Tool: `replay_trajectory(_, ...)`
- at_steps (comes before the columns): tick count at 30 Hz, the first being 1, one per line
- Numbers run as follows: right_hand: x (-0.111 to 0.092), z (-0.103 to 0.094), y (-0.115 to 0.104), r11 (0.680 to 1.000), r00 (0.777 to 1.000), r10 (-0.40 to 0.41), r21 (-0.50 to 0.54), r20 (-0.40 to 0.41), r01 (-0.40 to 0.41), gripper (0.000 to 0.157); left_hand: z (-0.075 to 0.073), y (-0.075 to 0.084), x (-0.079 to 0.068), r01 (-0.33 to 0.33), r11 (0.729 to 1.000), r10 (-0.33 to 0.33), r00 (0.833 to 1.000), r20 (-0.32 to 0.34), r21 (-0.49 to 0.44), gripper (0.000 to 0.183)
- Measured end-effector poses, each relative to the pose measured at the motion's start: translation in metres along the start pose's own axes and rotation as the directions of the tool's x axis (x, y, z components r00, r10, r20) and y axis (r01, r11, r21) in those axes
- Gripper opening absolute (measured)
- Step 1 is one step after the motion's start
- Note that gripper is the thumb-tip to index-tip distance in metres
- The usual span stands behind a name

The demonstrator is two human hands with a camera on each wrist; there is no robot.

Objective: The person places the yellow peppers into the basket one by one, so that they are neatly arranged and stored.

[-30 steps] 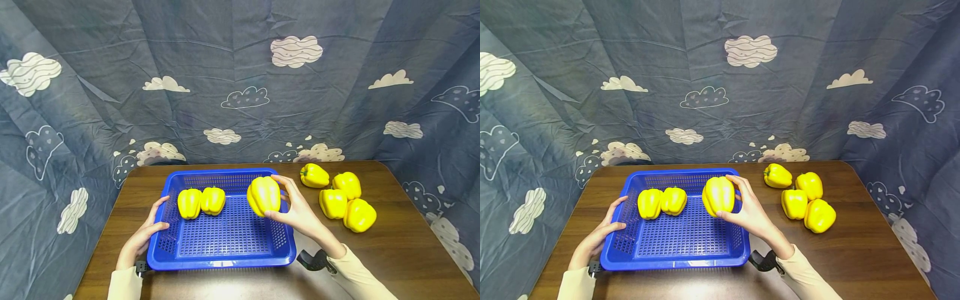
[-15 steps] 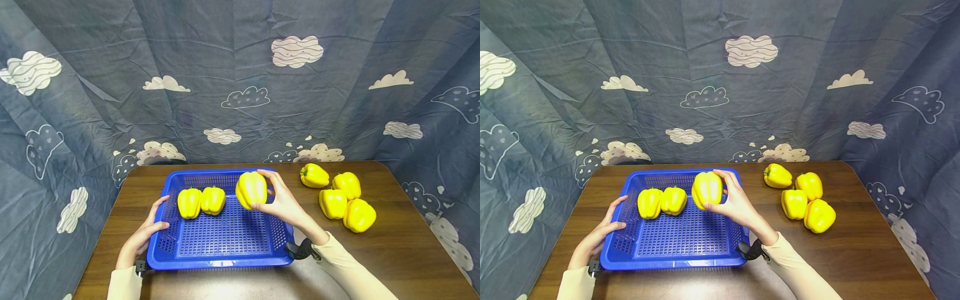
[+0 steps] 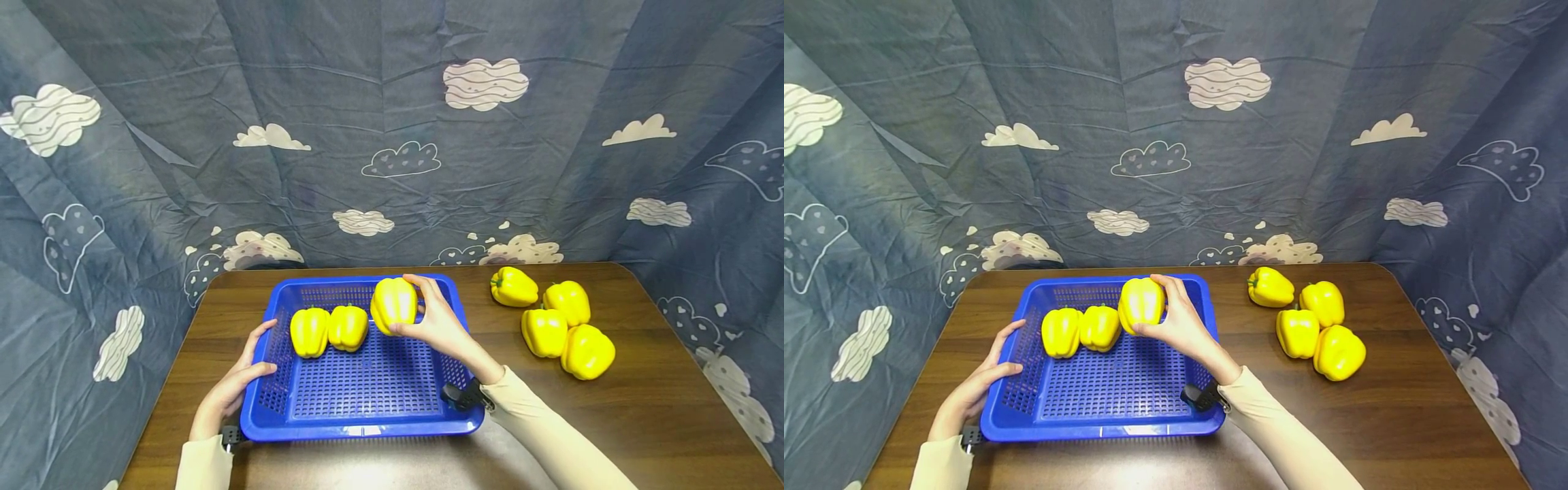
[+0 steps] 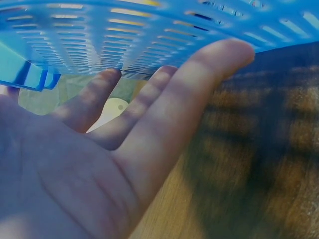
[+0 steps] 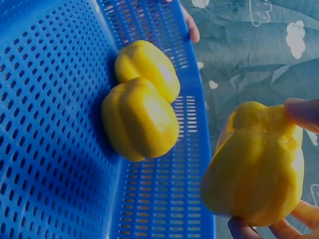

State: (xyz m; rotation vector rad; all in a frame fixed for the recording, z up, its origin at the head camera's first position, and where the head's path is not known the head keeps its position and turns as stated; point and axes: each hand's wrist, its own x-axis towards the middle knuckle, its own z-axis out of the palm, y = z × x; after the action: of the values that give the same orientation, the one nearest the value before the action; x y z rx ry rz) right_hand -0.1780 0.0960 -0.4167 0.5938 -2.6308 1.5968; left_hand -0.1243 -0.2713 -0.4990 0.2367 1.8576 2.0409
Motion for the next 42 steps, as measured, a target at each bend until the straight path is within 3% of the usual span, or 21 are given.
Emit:
replay_trajectory(16, 0.009, 0.022, 0.016, 0.995, 0.999, 0.055, -0.086, -0.003, -0.055, 0.083, 0.002, 0.001, 0.000, 0.005, 1.000, -0.005, 1.000, -0.004, -0.002, 0.073)
replay_trajectory(27, 0.011, 0.031, 0.025, 0.989, 0.999, 0.046, -0.139, 0.001, -0.045, 0.082, 0.002, 0.001, 0.000, 0.011, 1.000, -0.011, 1.000, -0.009, 0.008, 0.074)
replay_trajectory(42, 0.017, 0.041, 0.038, 0.973, 0.996, 0.057, -0.226, 0.071, -0.039, 0.085, 0.001, 0.001, 0.000, 0.000, 1.000, 0.000, 1.000, -0.002, 0.006, 0.073)
